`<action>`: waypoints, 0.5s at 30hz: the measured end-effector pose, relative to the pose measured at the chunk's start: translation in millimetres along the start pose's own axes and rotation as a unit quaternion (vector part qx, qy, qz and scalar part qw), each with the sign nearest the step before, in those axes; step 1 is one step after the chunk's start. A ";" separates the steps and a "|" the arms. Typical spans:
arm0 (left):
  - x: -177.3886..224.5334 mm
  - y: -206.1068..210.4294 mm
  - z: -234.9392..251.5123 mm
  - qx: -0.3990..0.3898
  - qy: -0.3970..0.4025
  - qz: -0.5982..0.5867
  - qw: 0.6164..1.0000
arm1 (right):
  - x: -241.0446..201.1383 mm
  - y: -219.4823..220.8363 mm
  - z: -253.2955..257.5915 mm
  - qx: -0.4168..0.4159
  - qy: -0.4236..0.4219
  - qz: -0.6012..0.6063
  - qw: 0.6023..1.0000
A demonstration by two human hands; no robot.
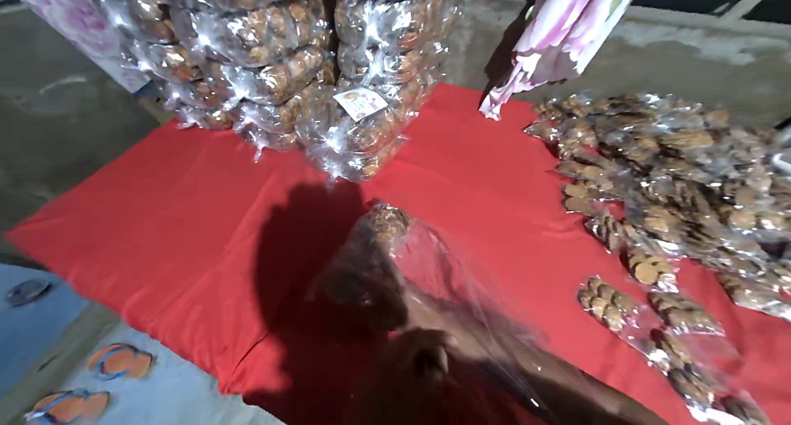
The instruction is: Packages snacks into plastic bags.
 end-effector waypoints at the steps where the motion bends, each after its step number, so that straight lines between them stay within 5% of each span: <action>1: 5.9 -12.7 7.0 0.027 0.046 0.025 0.998 | -4.7 -12.1 -12.2 0.006 0.002 -0.019 1.000; 5: -8.2 -14.1 47.8 -0.021 0.156 0.132 0.979 | 16.1 -44.7 -25.4 0.096 0.119 -0.066 0.986; 10: -119.6 -42.9 75.4 -0.015 0.106 0.342 0.934 | 93.0 -25.6 -8.1 0.048 0.276 -0.224 0.933; 12: -134.3 -48.3 73.9 -0.006 0.065 0.337 0.939 | 100.7 -19.1 2.3 -0.033 0.312 -0.255 0.915; 15: -112.5 -34.1 86.9 0.010 0.073 0.239 0.968 | 82.2 -24.5 -15.9 -0.022 0.250 -0.188 0.950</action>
Point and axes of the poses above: each hand's wrist, its own z-axis towards the middle knuckle, its own y-axis out of the palm, x = y × z, the point moved 10 cm from there along z, towards the middle knuckle, and after that the axes turned 11 degrees about -z, right-handed, at the moved point
